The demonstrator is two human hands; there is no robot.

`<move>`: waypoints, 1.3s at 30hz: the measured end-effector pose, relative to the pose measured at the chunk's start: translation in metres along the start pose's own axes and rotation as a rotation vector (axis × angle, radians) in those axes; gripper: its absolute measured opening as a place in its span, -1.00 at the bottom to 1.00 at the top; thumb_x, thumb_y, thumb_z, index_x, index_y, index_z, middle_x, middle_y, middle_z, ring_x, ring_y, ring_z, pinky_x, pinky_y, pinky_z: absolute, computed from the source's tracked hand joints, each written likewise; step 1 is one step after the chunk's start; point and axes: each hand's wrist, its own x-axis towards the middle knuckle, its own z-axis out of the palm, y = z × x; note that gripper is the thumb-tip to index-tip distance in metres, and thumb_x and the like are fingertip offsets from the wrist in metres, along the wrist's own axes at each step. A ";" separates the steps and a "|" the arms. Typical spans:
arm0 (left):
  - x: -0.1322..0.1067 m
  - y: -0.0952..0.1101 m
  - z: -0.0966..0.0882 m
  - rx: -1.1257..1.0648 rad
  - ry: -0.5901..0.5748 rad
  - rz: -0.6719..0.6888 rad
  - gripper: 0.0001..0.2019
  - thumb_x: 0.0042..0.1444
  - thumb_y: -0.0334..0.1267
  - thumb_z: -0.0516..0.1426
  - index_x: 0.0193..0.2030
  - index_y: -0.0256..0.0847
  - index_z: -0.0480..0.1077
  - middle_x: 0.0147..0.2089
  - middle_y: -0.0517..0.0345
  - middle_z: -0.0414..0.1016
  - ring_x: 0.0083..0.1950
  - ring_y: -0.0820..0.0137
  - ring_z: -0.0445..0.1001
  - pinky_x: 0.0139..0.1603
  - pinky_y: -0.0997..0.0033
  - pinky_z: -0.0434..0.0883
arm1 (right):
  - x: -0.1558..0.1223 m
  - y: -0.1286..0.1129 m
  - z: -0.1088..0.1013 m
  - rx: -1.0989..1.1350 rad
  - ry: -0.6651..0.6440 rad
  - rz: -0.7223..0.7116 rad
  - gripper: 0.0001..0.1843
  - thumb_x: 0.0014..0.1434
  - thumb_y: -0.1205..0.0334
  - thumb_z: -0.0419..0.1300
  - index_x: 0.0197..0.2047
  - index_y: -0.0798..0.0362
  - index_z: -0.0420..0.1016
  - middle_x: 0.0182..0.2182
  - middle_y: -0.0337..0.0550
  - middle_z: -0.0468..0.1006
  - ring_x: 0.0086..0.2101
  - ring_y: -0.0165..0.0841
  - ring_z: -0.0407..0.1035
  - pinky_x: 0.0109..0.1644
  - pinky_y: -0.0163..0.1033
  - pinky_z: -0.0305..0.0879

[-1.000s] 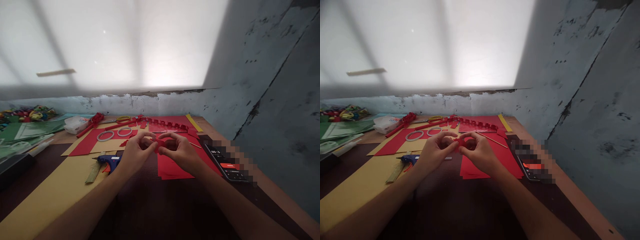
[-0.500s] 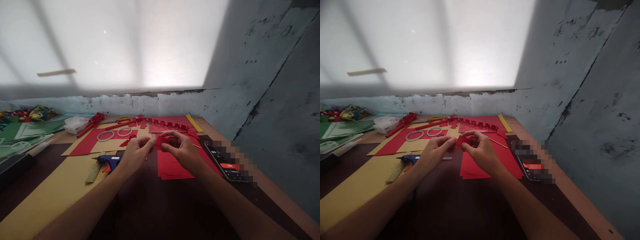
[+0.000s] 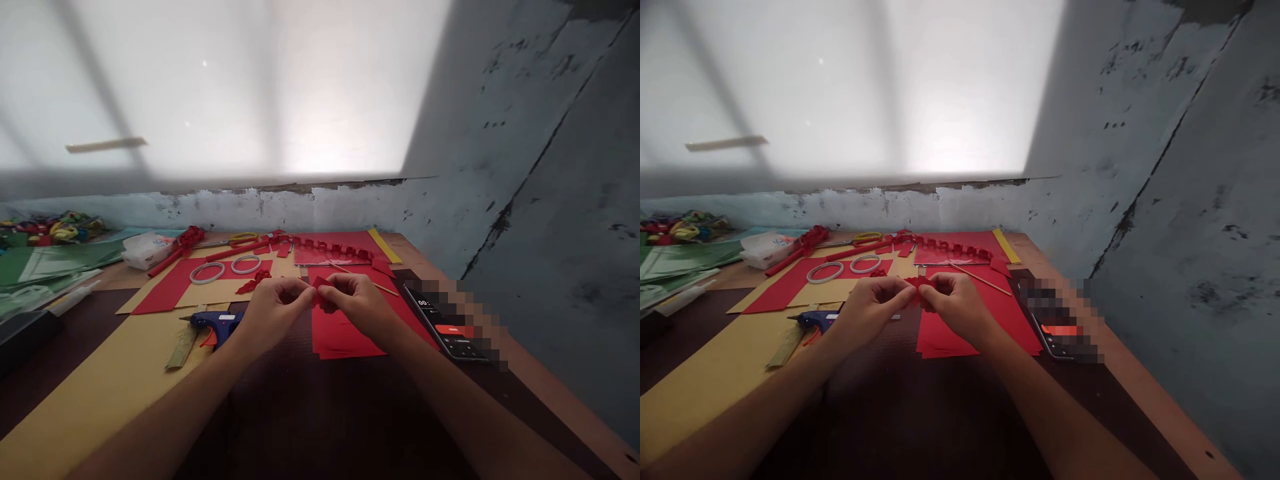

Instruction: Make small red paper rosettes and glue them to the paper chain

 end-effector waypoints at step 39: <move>0.007 -0.010 -0.002 -0.153 0.112 -0.036 -0.83 0.17 -0.17 0.21 -0.17 -0.20 0.50 -0.31 0.13 0.58 -0.34 0.41 0.49 -0.31 0.45 0.42 | -0.004 -0.006 0.002 0.002 0.038 -0.102 -0.94 0.10 0.29 0.26 -0.29 0.02 0.51 -0.33 -0.19 0.60 -0.28 -0.32 0.49 -0.14 -0.17 0.41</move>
